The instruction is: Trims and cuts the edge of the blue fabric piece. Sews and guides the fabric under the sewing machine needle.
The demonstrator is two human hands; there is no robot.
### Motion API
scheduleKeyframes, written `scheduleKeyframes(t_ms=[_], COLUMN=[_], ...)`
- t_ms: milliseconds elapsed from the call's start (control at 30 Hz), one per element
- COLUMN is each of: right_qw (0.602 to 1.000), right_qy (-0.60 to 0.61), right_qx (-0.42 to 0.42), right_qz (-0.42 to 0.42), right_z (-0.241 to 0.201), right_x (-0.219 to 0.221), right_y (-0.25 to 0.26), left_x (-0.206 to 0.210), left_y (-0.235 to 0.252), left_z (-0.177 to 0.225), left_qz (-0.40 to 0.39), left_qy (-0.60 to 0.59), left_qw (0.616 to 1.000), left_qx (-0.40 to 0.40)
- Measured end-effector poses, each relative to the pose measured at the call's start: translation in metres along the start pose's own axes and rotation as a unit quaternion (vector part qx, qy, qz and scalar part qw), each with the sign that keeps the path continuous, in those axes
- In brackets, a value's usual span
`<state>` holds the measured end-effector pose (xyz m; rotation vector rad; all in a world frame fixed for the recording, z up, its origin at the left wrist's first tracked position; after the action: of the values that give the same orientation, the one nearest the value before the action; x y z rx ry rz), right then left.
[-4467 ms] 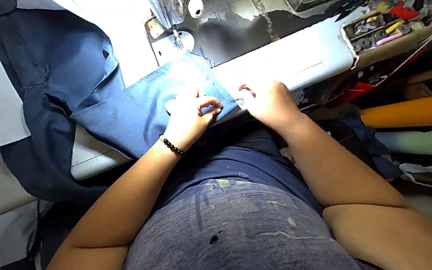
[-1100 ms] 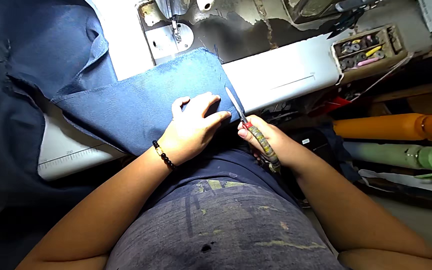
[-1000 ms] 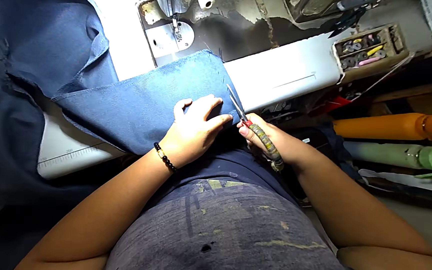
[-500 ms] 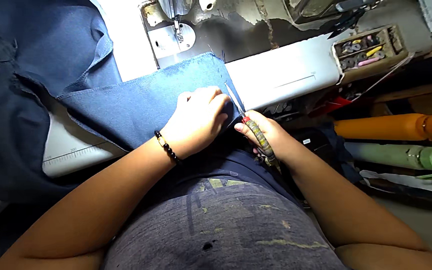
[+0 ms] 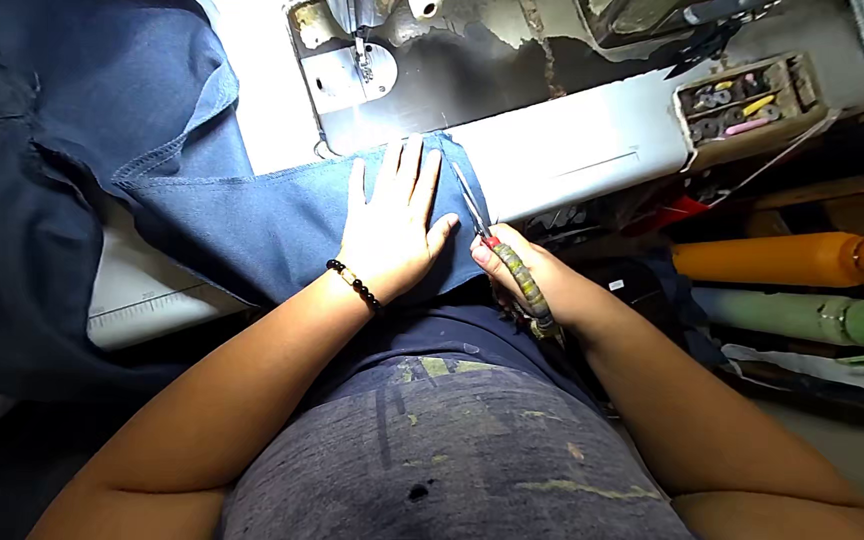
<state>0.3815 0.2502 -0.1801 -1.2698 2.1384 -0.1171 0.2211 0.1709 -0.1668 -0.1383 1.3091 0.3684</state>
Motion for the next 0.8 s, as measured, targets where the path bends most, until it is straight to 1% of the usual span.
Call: scheduleKeyframes(t_ms=[133,200,267,333,400,500,633,800], right_qw=[0.999,0.998,0.999,1.0,1.0,1.0,0.999,0.999], right_qy=[-0.008,-0.021,-0.015,-0.008,-0.009,-0.004,0.018,-0.003], right_qx=[-0.011,-0.018,-0.023,-0.018,-0.013,-0.011,0.016,0.0], right_qz=[0.044,0.052,0.043,0.006,-0.014,0.0,0.023,0.054], right_z=[-0.004,-0.005,-0.003,-0.001,-0.002,-0.006,-0.008,-0.01], right_x=[0.001,0.0,-0.001,0.0,0.002,0.005,0.006,0.003], right_y=[-0.002,-0.003,-0.003,-0.003,-0.003,-0.001,0.0,0.0], left_x=[0.0,0.0,0.001,0.001,0.001,0.002,0.003,0.002], left_y=[0.0,0.0,-0.001,-0.006,-0.012,-0.018,-0.018,-0.018], left_z=[0.0,0.0,0.001,0.003,0.008,0.013,0.012,0.013], left_qz=[0.005,0.007,0.007,-0.001,-0.006,-0.007,-0.004,-0.001], left_qy=[0.001,-0.001,0.003,0.003,0.008,0.014,0.017,0.014], left_qw=[1.0,1.0,1.0,1.0,1.0,1.0,1.0,1.0], left_qx=[0.002,0.003,0.003,0.001,0.005,0.011,0.012,0.007])
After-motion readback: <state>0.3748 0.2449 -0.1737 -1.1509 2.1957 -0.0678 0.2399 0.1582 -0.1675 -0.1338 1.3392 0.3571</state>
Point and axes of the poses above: each hand's wrist, its own y-axis towards the middle knuckle, its own x-axis out of the palm, z = x × y, the point moved 6 cm from there along y, towards the middle knuckle, and after that the axes turned 9 degrees about z, right-handed, at the moved point
